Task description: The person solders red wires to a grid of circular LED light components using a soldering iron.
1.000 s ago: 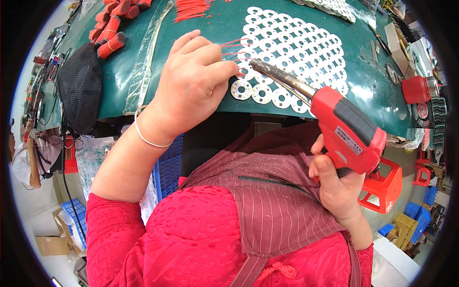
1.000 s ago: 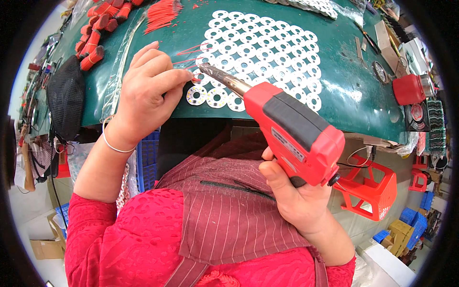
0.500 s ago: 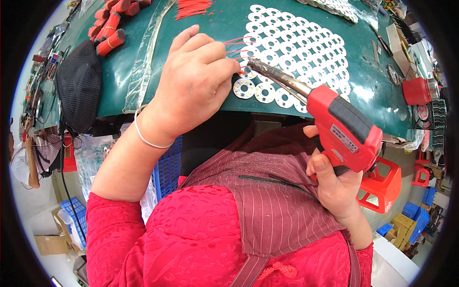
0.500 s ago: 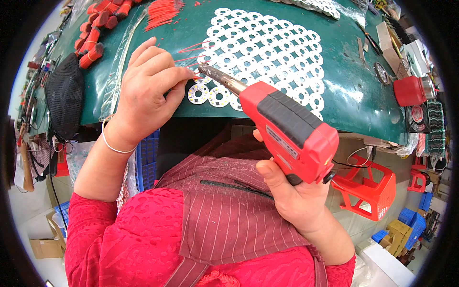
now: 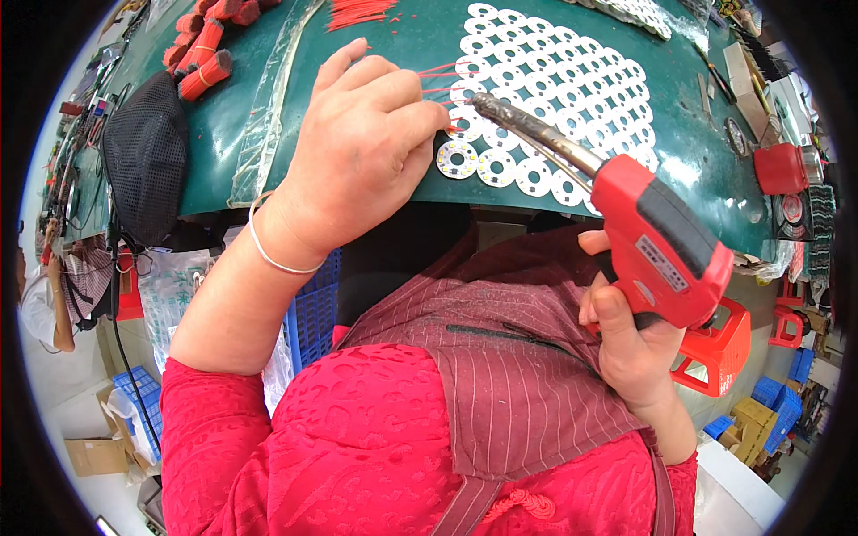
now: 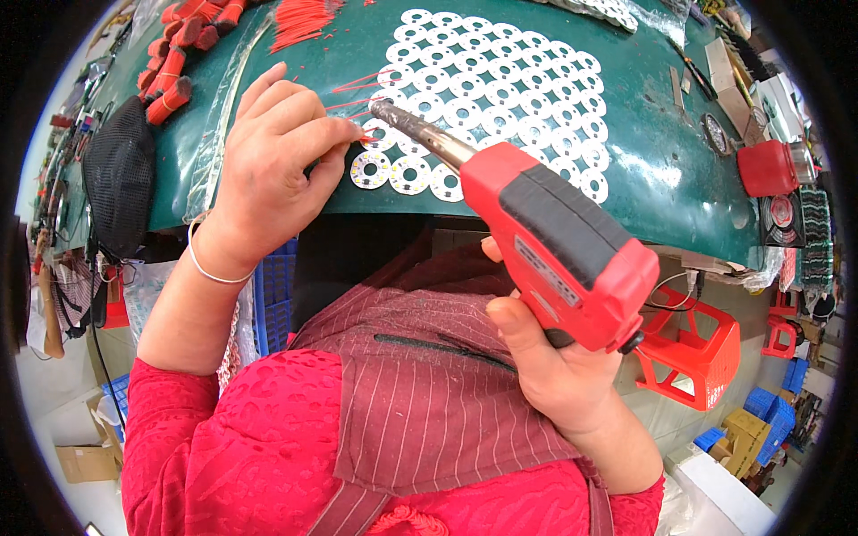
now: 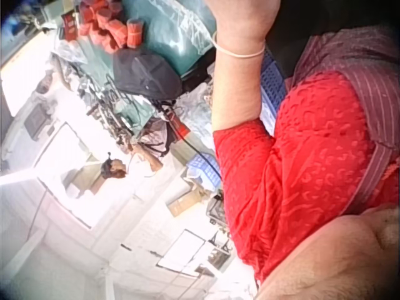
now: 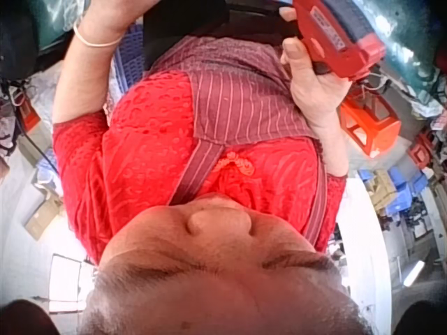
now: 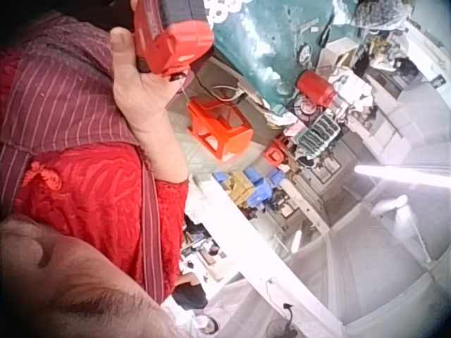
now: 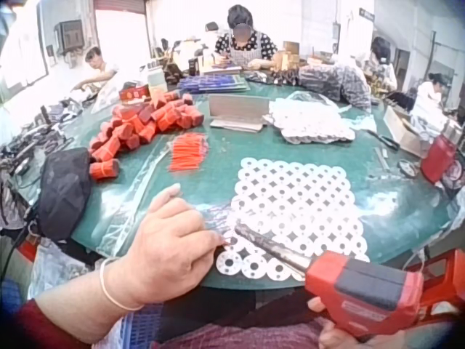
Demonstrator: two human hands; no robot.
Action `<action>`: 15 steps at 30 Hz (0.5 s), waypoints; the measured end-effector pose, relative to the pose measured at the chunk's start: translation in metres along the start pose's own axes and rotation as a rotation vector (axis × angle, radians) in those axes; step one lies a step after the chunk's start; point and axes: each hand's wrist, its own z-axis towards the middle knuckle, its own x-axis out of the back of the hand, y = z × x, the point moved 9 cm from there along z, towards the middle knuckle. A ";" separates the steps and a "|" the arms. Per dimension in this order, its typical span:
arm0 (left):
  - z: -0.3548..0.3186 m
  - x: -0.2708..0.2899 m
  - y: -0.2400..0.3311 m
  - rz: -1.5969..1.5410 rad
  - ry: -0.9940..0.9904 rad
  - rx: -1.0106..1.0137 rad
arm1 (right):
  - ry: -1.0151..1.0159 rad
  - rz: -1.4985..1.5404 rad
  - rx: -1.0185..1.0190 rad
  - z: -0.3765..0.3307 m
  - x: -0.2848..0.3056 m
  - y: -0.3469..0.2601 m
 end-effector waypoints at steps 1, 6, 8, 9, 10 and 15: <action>0.000 0.000 0.000 0.000 0.000 0.000 | 0.004 0.009 -0.011 0.000 0.001 0.000; -0.001 0.001 0.000 0.011 0.009 0.013 | 0.040 0.048 -0.032 -0.002 0.001 0.002; 0.000 0.001 0.001 0.012 0.003 0.010 | 0.036 0.047 -0.032 -0.002 0.001 0.002; 0.000 0.001 0.001 0.014 -0.002 0.008 | 0.037 0.047 -0.032 -0.002 0.001 0.003; 0.001 0.001 0.001 0.014 -0.002 0.008 | 0.036 0.047 -0.017 -0.002 0.000 0.003; 0.000 0.001 0.001 0.019 0.007 0.011 | 0.028 0.050 -0.036 -0.003 0.001 0.004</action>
